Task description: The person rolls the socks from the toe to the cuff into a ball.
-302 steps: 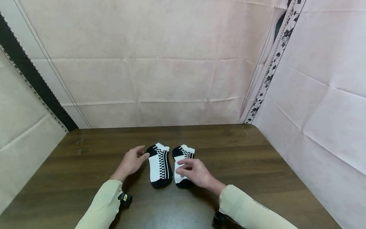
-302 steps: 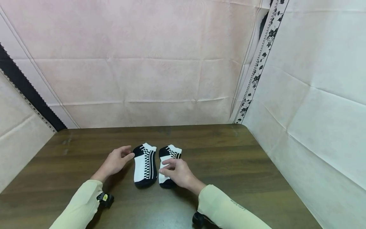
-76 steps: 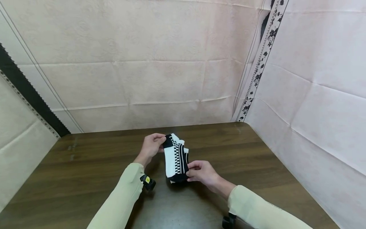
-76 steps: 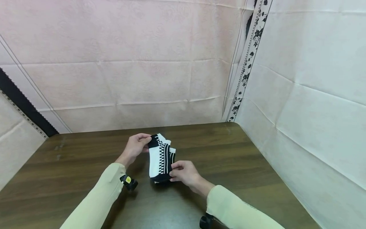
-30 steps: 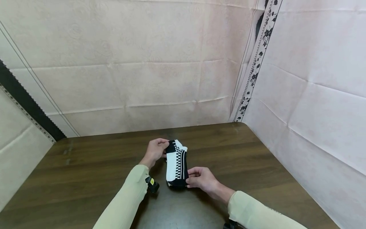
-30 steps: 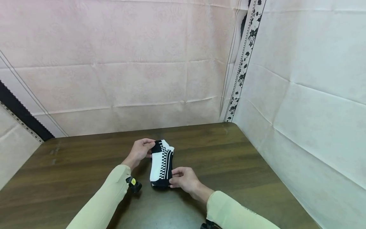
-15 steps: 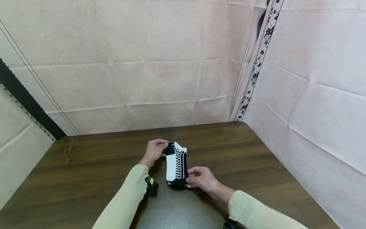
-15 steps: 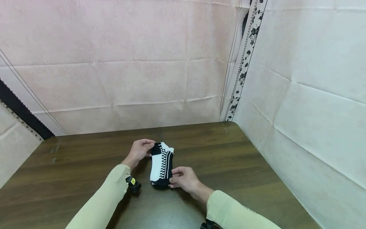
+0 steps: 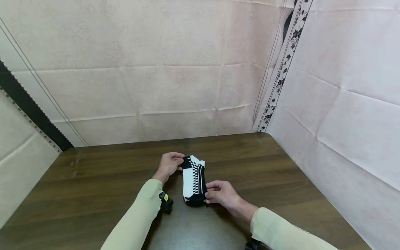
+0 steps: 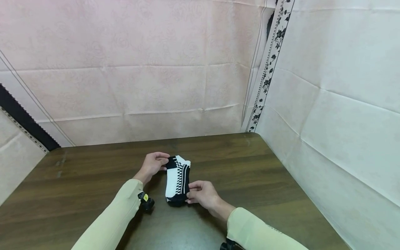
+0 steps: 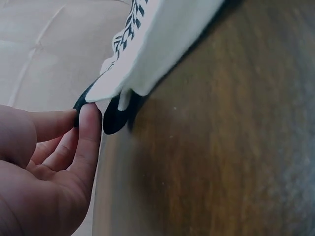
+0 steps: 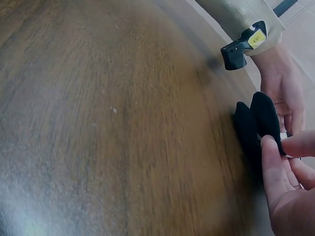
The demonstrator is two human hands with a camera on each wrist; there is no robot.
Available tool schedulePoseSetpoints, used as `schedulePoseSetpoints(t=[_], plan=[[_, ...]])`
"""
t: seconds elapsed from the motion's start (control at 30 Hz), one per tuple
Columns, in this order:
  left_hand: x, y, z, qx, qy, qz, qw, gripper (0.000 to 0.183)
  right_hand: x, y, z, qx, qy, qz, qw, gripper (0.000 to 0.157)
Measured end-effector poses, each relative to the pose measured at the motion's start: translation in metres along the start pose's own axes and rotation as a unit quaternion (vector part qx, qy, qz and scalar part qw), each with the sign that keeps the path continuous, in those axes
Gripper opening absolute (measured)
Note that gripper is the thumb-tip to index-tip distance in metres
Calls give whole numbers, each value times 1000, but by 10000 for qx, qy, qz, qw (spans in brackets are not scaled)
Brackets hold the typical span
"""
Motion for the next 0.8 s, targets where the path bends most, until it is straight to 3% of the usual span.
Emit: schedulePoseSetpoints(t=[0.8], plan=[[4, -4, 1, -177, 66, 89, 9998, 17, 4, 7, 3, -128, -58, 89, 9999, 34]])
Point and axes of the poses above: each hand's wrist, its own x-axis away from the middle knuckle, its own z-axis out of the back of the hand, y = z × x, the point moved 7 cm from there along -x, towards the middle knuckle, and after that the axes turned 7 degrees about -y, right-handed, at the moved point
